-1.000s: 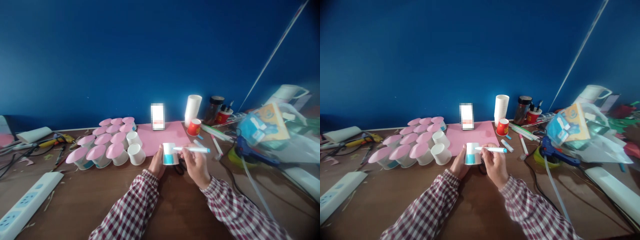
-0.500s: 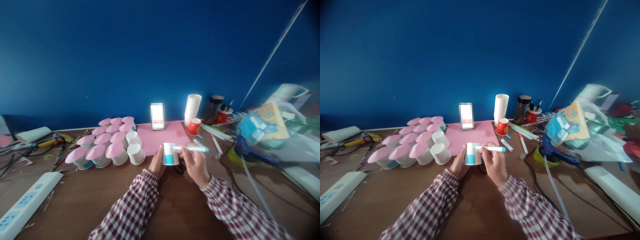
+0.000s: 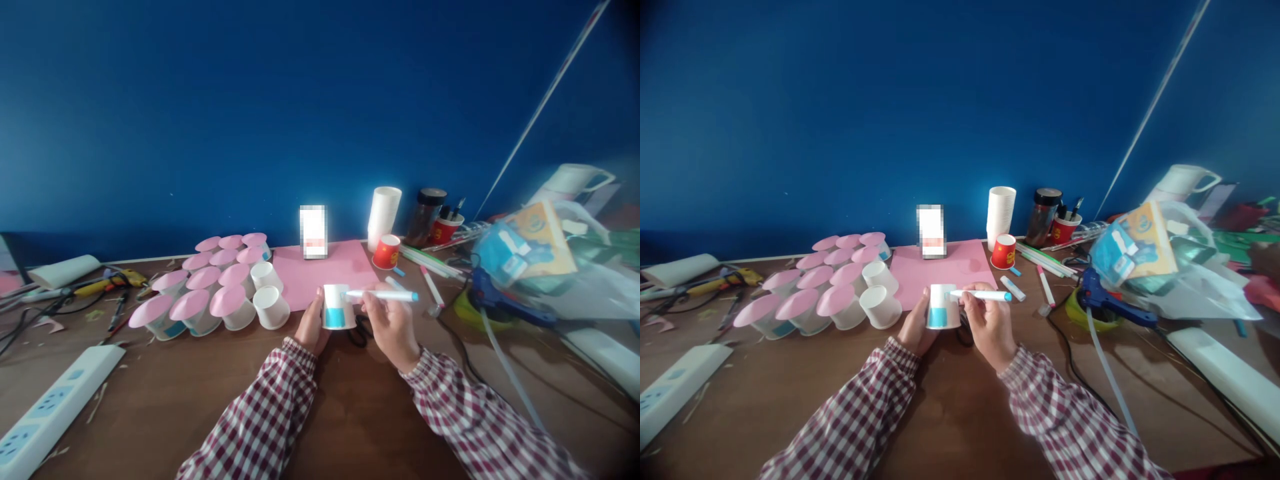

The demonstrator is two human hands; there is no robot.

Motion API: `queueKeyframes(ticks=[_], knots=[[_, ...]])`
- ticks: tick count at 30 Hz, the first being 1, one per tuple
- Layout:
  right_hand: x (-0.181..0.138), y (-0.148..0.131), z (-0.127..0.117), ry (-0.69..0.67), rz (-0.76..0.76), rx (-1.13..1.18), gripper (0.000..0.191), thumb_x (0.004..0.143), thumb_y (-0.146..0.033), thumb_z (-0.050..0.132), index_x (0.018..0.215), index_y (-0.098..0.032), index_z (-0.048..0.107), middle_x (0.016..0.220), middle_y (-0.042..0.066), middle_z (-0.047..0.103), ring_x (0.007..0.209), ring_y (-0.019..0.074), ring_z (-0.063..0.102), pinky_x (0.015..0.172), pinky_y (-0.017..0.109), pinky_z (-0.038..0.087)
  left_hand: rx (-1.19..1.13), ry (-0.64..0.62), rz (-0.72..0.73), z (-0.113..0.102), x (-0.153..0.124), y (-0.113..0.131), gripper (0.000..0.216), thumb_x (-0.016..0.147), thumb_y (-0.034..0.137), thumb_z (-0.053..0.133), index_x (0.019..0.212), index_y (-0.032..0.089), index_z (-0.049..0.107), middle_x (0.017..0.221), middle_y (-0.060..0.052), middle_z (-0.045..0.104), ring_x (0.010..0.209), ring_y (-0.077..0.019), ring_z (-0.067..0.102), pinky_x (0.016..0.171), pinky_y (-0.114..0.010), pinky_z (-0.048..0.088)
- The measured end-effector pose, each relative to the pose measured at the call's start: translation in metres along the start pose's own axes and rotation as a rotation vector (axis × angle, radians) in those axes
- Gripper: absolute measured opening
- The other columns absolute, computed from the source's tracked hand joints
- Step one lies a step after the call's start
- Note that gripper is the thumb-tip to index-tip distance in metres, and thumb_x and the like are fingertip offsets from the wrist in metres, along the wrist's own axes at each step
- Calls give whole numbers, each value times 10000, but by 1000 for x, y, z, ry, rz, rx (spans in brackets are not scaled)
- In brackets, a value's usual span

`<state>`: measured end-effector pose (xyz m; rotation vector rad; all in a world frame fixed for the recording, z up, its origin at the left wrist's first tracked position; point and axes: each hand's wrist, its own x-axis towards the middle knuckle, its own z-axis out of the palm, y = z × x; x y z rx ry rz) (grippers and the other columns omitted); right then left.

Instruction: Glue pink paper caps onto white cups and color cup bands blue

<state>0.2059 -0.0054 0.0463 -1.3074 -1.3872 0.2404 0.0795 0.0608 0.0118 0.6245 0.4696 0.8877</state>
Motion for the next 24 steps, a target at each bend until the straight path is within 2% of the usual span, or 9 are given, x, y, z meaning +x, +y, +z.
queueKeyframes(ticks=[12,24], knots=[[1,0,-2,18,-23,-56,177,896,-314,451,840,-185,559,680,17,609,615,134,597,577,232,479,-40,28,-4,-1,0,0,432,847,457,463,993,80,616,969,-137,663,1002,-258,588,917,-378,432],[1,-2,-2,26,-20,-35,175,894,-304,452,827,-183,558,688,21,600,613,134,586,579,238,483,-28,5,-6,-2,0,-1,460,849,472,448,993,70,619,951,-142,666,994,-263,591,919,-389,432]])
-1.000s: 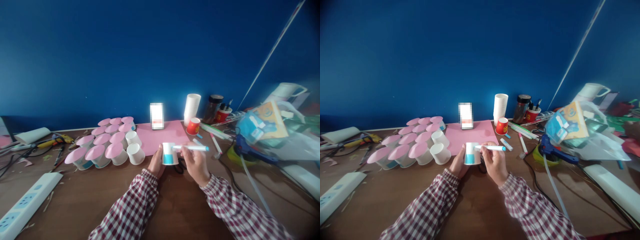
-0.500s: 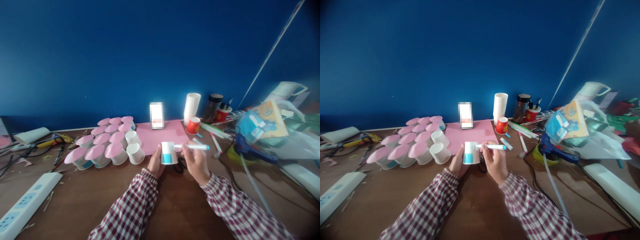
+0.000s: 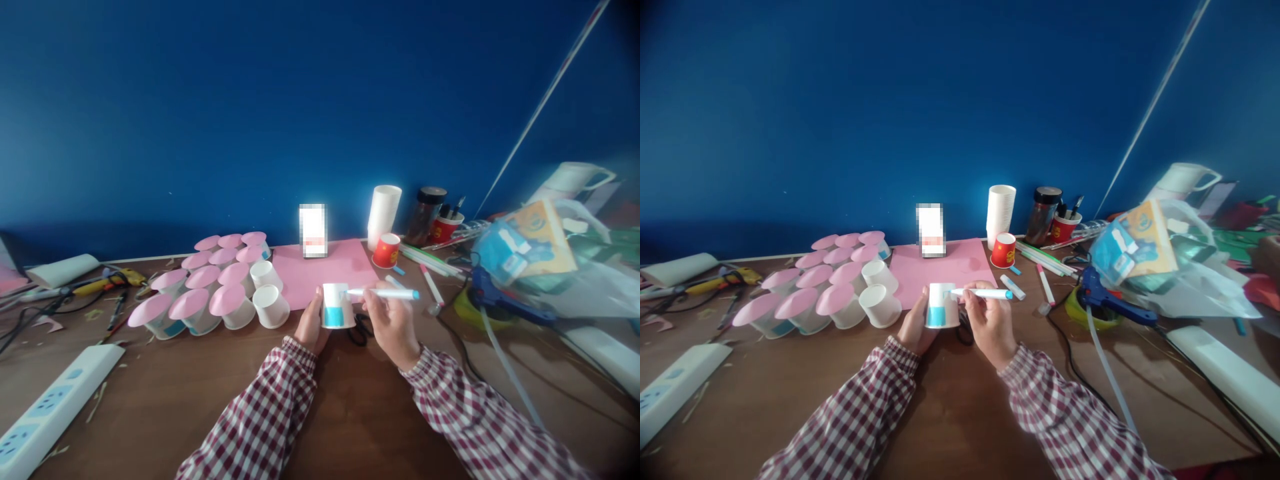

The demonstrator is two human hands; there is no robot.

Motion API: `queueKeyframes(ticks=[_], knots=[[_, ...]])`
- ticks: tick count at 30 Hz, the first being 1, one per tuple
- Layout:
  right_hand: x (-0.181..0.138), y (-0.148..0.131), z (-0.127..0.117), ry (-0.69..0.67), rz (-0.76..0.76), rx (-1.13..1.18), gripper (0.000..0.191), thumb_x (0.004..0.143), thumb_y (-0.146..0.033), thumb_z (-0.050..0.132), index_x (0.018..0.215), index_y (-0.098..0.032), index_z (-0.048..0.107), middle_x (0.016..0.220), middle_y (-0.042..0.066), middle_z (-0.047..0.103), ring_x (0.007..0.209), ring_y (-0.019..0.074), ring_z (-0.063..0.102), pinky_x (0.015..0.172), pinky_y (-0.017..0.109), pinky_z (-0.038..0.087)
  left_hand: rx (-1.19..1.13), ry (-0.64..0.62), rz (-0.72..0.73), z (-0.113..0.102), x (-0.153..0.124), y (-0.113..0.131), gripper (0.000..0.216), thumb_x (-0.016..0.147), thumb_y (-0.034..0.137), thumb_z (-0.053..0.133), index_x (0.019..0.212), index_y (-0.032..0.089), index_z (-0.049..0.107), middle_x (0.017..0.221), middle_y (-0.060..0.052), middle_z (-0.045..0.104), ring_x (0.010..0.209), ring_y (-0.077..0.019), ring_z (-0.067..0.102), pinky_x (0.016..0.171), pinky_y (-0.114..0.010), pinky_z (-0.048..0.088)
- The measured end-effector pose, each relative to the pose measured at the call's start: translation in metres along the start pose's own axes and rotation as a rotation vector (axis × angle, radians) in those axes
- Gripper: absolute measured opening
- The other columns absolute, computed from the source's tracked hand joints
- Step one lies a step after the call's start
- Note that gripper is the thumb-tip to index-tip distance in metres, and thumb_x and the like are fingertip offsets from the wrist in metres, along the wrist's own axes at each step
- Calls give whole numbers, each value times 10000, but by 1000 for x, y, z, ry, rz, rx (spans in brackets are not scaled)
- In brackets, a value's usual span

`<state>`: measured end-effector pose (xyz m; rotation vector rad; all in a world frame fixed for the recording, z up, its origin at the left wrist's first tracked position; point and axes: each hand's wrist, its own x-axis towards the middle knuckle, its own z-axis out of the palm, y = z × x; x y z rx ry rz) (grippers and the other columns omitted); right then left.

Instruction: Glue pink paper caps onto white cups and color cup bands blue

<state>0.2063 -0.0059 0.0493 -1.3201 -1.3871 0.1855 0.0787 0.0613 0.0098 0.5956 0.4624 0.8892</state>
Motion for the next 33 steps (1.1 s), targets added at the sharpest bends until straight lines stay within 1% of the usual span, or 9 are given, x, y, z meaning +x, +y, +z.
queueKeyframes(ticks=[11,17,20,23,27,33], knots=[[-3,5,2,-26,11,24,161,882,-317,466,847,-187,555,706,41,632,610,152,611,565,253,506,4,-18,-17,4,-3,3,486,849,482,439,1036,66,607,953,-147,667,976,-262,602,912,-391,440],[-4,5,2,-30,18,29,133,880,-292,469,850,-193,553,720,33,635,629,149,623,572,244,505,15,28,-17,6,-3,4,487,867,476,398,1008,62,611,925,-152,671,966,-267,606,904,-402,443],[-5,5,3,-26,29,41,131,875,-294,476,849,-192,554,711,29,631,624,149,620,578,249,508,13,24,-20,6,-3,4,490,861,479,412,1024,58,604,938,-155,668,979,-268,600,910,-397,439],[-5,3,3,-7,48,85,143,878,-304,472,846,-187,548,703,27,616,608,142,606,566,247,506,11,14,-13,6,-3,4,495,847,484,442,1046,57,595,963,-156,663,989,-268,595,917,-393,434],[-6,1,4,18,41,112,147,886,-287,464,834,-177,546,710,25,593,603,123,577,561,232,493,14,27,-4,6,-3,3,477,858,470,429,1025,60,606,957,-150,668,989,-267,596,919,-391,433],[-7,2,5,2,31,125,117,881,-263,479,850,-176,553,714,17,593,614,117,578,559,221,501,18,19,11,6,-2,2,468,869,458,412,995,55,616,932,-146,675,978,-258,603,910,-379,439]])
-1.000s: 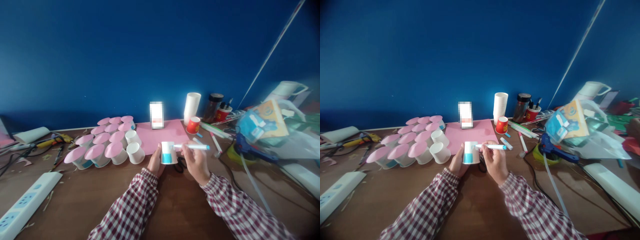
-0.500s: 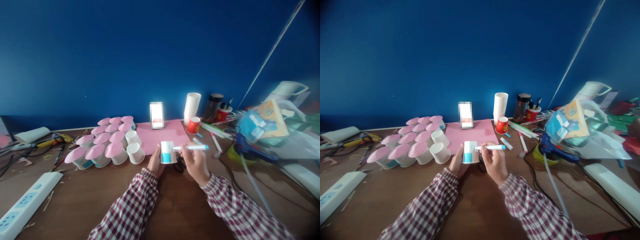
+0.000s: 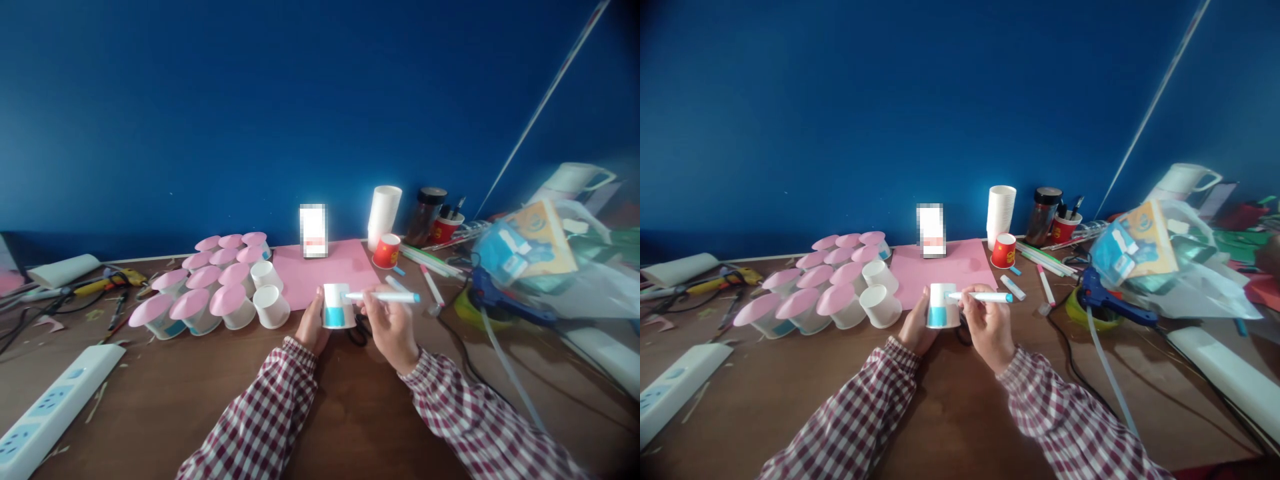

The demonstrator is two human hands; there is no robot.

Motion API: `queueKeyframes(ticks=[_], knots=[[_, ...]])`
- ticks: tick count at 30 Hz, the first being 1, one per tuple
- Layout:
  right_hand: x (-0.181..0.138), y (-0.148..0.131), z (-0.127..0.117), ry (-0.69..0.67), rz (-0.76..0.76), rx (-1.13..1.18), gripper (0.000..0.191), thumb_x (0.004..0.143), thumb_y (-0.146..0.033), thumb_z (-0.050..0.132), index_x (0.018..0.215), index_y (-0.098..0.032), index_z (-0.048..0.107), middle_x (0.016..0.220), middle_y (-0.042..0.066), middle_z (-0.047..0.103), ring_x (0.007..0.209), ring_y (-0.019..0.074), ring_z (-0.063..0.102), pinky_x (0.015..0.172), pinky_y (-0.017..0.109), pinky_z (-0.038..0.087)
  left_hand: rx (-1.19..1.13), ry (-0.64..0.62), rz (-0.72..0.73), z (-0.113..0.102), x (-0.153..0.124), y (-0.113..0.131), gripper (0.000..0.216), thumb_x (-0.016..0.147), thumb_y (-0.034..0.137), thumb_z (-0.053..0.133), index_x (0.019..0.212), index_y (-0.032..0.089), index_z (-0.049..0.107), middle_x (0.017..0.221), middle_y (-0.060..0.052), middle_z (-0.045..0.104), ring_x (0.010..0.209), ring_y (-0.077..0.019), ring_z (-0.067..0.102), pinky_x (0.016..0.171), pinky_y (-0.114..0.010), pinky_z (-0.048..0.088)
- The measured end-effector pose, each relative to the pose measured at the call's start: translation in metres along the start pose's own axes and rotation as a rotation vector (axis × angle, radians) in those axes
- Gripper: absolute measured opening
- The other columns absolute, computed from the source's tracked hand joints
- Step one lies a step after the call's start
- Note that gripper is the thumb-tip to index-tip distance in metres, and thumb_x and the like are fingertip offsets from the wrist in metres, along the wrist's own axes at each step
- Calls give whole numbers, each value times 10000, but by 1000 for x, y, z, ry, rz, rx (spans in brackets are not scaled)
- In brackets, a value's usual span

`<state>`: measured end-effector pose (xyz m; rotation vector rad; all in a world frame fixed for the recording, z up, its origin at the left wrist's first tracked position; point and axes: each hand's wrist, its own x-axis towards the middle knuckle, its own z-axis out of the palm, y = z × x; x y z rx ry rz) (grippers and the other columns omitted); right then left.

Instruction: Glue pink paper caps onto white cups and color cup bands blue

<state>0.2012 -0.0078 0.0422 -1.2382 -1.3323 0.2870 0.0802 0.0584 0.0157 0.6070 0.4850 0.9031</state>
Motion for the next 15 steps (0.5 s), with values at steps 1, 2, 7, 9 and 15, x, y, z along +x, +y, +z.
queueKeyframes(ticks=[1,2,7,9,15], knots=[[0,0,0,-4,-2,2,113,880,-260,480,853,-177,553,716,16,595,613,116,578,558,219,502,2,0,1,0,0,0,469,867,460,417,992,54,616,924,-145,676,975,-258,604,909,-379,439],[0,1,0,-8,-2,3,109,880,-257,481,856,-178,552,717,16,596,612,115,578,557,218,503,6,-1,3,-1,0,-1,468,865,461,422,989,54,617,914,-143,678,971,-259,605,906,-379,440],[0,2,0,-11,-4,3,104,880,-257,483,871,-181,553,718,13,598,612,112,582,562,213,510,21,-24,11,-3,1,-2,479,862,469,423,996,52,618,919,-146,677,966,-262,607,896,-379,443],[0,2,1,-9,-2,-2,108,880,-263,482,875,-181,552,716,14,600,612,115,586,561,215,512,23,-32,15,-3,1,-2,475,858,469,431,995,55,619,931,-146,675,970,-262,605,896,-376,443],[-1,2,1,-17,4,-7,106,881,-263,481,880,-183,551,715,14,607,612,115,592,559,211,511,19,-32,10,-2,1,-2,457,849,460,455,985,57,623,926,-143,677,979,-263,601,902,-375,437]])
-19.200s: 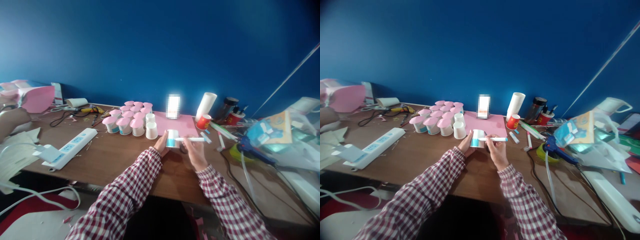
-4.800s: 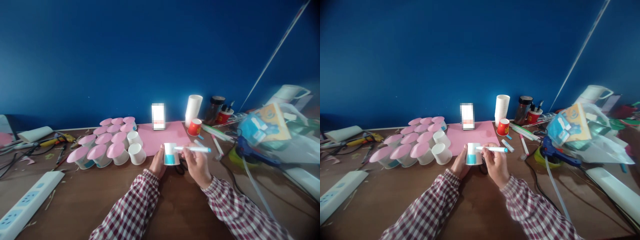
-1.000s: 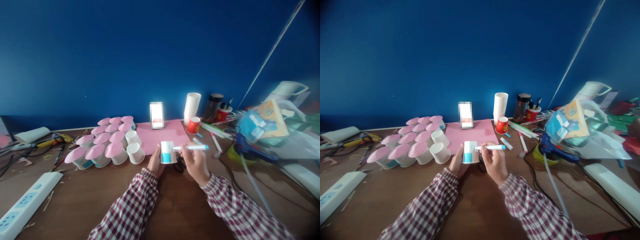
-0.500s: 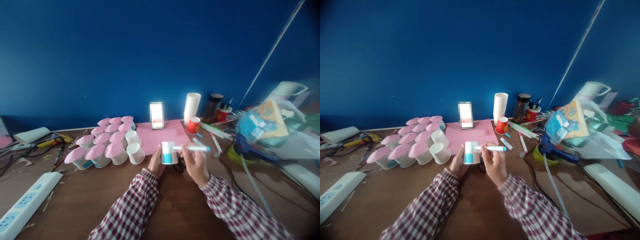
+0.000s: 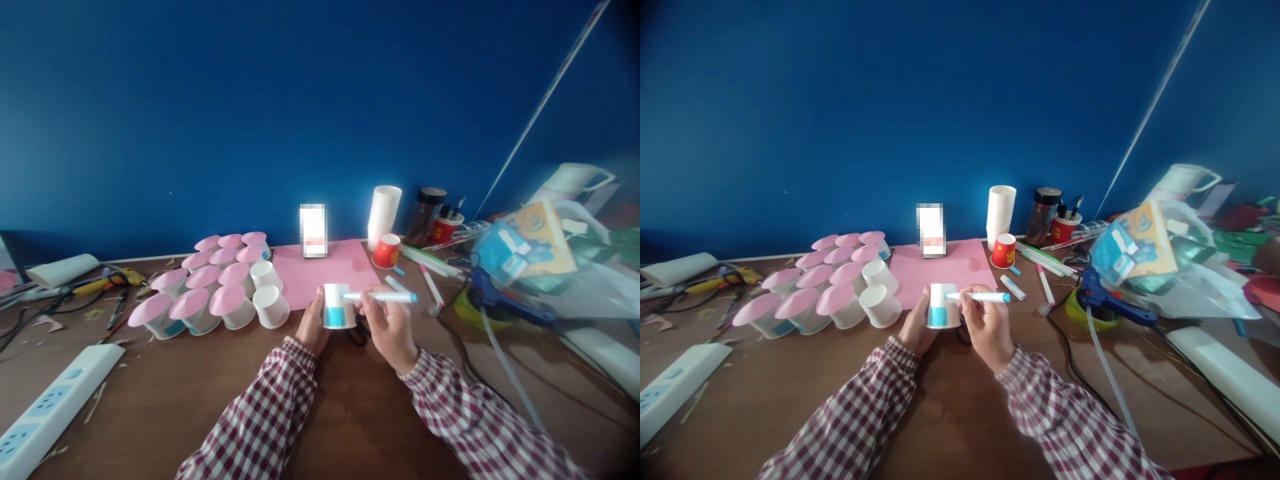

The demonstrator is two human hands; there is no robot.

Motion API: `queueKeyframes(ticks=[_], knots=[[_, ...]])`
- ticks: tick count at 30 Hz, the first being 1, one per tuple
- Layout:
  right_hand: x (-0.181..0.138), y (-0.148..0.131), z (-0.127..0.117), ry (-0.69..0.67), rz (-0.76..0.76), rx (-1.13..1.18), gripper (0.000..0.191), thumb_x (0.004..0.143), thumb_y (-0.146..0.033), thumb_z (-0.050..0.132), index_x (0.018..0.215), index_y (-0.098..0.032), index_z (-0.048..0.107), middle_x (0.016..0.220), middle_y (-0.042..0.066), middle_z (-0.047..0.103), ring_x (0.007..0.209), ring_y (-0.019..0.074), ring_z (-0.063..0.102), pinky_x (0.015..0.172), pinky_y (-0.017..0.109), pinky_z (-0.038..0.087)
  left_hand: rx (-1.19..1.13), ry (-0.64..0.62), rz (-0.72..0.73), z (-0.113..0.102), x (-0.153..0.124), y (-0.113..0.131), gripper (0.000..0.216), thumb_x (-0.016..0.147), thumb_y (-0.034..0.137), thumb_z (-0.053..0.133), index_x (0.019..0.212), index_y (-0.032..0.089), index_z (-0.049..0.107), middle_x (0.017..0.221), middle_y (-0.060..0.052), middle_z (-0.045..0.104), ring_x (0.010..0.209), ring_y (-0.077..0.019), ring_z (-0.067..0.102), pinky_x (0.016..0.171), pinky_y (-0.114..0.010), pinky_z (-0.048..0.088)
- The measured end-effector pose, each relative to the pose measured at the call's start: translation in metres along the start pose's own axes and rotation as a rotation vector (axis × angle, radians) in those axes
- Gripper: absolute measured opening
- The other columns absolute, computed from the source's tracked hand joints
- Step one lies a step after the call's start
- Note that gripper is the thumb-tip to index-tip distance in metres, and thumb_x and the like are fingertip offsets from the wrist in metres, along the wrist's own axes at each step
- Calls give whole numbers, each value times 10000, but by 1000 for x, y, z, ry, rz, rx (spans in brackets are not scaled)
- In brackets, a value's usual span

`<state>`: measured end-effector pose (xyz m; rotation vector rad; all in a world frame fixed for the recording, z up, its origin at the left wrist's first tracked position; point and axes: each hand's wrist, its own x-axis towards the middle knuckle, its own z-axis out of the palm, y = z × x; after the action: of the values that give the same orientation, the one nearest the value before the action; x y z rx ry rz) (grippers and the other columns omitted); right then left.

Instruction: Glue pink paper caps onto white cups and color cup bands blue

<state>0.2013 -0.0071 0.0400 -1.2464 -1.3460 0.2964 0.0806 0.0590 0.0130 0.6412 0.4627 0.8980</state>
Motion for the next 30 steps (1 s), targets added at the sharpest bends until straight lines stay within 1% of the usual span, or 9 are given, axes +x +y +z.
queueKeyframes(ticks=[9,19,24,30], knots=[[3,2,-2,31,-6,-48,100,876,-250,490,862,-179,559,710,16,614,612,115,590,564,208,493,-30,1,-10,-1,1,0,474,852,471,445,1020,62,617,972,-146,666,983,-258,598,909,-378,432],[3,3,-2,44,5,-47,114,874,-268,492,861,-177,559,701,21,615,601,121,591,561,218,499,-50,55,-23,-2,1,0,446,860,455,436,980,66,620,933,-141,668,972,-253,600,904,-373,437],[3,2,-1,73,43,28,141,884,-292,472,866,-176,550,698,19,606,575,113,580,538,214,505,-30,31,-18,-3,1,0,467,849,479,442,975,67,624,922,-142,673,978,-263,598,908,-387,434],[2,-1,-1,34,5,-32,189,886,-327,463,840,-171,560,705,26,605,580,118,581,541,219,498,-4,-16,-18,1,-1,1,481,854,477,433,995,60,628,956,-149,673,1000,-268,592,927,-390,420]])
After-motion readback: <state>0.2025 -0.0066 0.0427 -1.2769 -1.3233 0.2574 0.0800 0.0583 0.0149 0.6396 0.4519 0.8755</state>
